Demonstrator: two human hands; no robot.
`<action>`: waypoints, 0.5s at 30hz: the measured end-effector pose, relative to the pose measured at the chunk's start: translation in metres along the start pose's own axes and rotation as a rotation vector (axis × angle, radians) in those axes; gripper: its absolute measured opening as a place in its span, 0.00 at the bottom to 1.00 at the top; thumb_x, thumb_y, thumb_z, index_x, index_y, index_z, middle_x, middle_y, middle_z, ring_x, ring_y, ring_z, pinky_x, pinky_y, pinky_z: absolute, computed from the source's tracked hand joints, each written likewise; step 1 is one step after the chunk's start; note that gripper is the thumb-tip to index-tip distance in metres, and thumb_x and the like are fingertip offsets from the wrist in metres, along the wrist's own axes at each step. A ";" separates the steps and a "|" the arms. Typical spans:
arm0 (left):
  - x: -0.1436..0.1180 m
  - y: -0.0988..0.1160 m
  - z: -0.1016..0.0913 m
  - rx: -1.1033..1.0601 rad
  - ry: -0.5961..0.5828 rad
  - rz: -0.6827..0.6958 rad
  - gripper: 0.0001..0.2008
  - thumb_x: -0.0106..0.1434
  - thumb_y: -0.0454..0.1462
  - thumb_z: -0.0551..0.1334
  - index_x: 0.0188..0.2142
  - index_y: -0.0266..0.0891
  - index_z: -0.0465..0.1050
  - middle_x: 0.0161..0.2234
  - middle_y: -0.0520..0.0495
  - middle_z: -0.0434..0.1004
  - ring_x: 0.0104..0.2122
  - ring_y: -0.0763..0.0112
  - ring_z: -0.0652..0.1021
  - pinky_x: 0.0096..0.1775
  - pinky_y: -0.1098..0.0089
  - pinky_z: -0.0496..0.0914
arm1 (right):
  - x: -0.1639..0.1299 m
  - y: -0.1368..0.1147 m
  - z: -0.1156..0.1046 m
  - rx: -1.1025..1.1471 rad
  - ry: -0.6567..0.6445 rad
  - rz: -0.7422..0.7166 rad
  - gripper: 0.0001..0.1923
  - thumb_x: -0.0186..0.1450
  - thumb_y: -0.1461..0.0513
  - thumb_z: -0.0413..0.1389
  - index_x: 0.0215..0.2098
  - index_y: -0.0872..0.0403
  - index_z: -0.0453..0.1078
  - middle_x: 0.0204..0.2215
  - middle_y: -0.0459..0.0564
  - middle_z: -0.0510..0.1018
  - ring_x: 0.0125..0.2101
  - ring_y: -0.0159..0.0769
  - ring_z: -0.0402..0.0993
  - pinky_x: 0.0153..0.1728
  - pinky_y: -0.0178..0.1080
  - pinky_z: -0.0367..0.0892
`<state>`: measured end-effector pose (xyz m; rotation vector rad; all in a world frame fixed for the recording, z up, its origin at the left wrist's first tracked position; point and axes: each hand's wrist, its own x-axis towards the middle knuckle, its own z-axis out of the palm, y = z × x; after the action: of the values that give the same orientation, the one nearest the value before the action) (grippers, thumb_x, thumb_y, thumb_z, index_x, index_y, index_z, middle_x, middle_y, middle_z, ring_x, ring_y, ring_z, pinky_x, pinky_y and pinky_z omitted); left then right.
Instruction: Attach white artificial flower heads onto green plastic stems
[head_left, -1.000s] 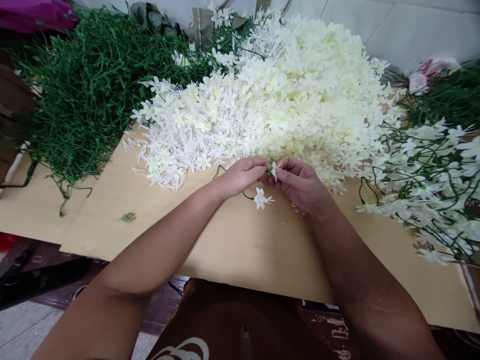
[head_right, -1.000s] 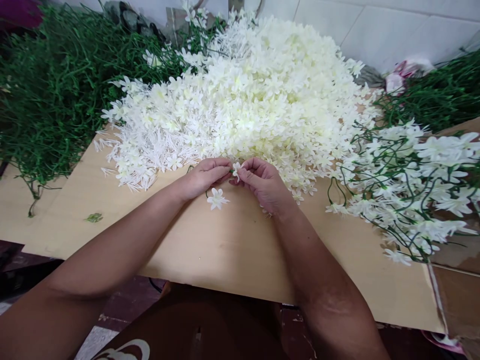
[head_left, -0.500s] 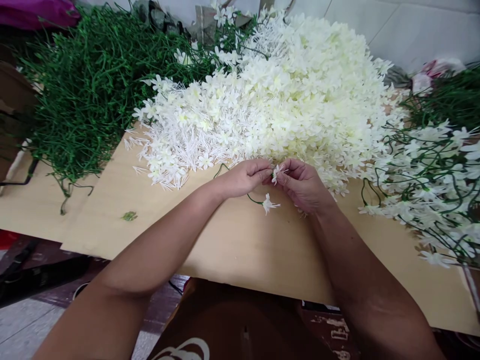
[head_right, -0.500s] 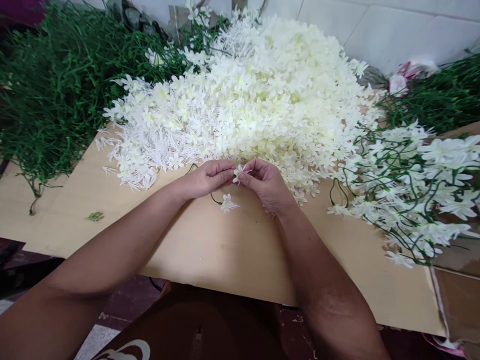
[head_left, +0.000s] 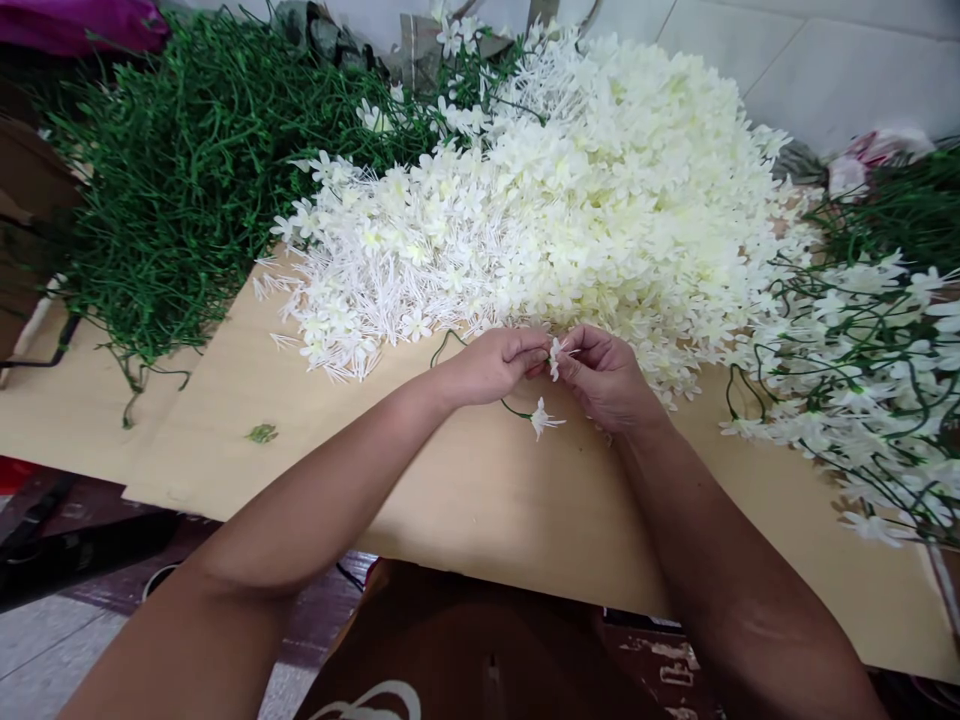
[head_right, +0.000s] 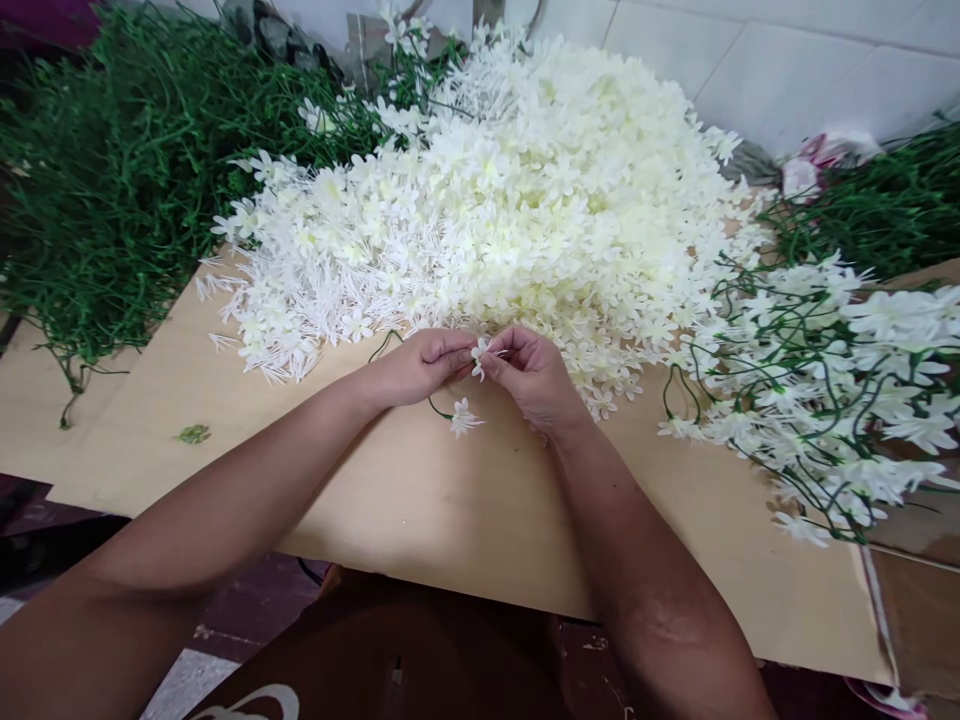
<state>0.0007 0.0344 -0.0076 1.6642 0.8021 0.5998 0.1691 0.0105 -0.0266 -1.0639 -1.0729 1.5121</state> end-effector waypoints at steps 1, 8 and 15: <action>0.000 -0.001 0.000 0.005 0.003 0.000 0.14 0.64 0.33 0.53 0.21 0.38 0.59 0.21 0.55 0.58 0.24 0.75 0.61 0.31 0.72 0.58 | 0.000 0.000 0.000 -0.002 -0.013 0.005 0.20 0.43 0.52 0.73 0.22 0.52 0.70 0.19 0.40 0.74 0.21 0.25 0.67 0.26 0.31 0.64; 0.002 -0.001 0.002 0.038 0.023 -0.017 0.13 0.63 0.31 0.52 0.22 0.37 0.60 0.21 0.55 0.59 0.25 0.76 0.62 0.31 0.73 0.58 | -0.001 0.001 -0.001 -0.050 -0.020 -0.038 0.20 0.44 0.52 0.73 0.22 0.52 0.68 0.22 0.41 0.73 0.23 0.27 0.67 0.28 0.34 0.65; 0.003 0.001 0.004 0.083 0.045 -0.052 0.14 0.63 0.31 0.53 0.21 0.38 0.59 0.21 0.54 0.59 0.25 0.75 0.64 0.31 0.72 0.58 | -0.002 0.004 -0.001 -0.075 0.007 -0.063 0.20 0.46 0.52 0.72 0.23 0.52 0.68 0.21 0.41 0.72 0.23 0.27 0.66 0.27 0.34 0.64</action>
<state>0.0059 0.0340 -0.0077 1.7049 0.9111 0.5759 0.1691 0.0084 -0.0309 -1.0762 -1.1560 1.4261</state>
